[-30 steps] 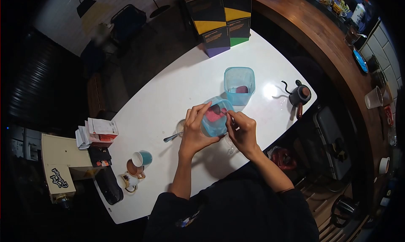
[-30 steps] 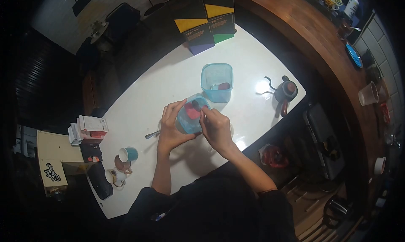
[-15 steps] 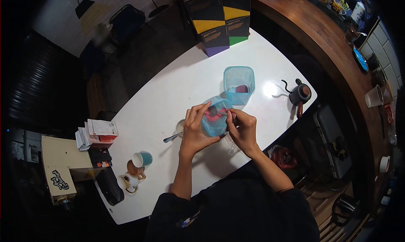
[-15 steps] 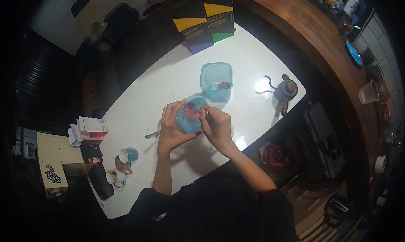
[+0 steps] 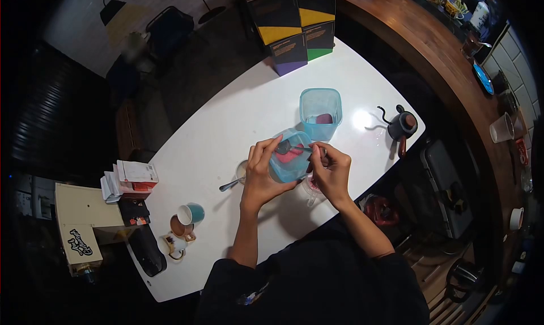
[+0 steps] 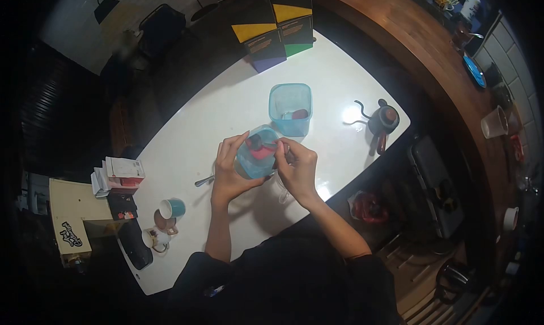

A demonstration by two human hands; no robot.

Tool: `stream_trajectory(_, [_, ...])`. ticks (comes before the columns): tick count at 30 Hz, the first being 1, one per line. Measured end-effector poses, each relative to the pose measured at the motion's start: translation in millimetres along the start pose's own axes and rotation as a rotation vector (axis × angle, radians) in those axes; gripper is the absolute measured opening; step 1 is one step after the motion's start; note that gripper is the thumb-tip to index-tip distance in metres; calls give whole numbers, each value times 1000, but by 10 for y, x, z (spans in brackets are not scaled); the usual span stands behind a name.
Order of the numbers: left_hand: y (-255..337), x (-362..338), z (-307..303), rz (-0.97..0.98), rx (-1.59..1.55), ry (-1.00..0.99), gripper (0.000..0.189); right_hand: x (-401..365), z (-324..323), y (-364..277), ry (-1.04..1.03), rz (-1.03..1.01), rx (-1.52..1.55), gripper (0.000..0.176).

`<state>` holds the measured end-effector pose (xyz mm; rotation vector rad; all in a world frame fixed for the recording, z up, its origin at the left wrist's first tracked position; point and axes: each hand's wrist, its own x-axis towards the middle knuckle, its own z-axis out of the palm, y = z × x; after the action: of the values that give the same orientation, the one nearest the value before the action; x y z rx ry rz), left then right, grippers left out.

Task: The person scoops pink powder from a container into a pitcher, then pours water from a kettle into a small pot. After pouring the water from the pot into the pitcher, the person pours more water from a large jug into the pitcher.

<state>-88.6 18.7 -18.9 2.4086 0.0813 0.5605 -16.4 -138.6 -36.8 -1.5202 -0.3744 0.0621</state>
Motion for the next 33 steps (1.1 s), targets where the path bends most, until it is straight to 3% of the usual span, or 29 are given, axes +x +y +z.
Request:
stream_trajectory(7, [9, 20, 4, 8, -2, 9, 100, 11, -150, -82, 17, 159, 123, 20])
stream_trajectory(22, [-15, 39, 33, -21, 25, 33, 100, -4, -570, -200, 14, 154, 269, 22])
stream_trajectory(33, [-27, 35, 27, -24, 25, 28, 100, -90, -538, -192, -36, 185, 289, 22])
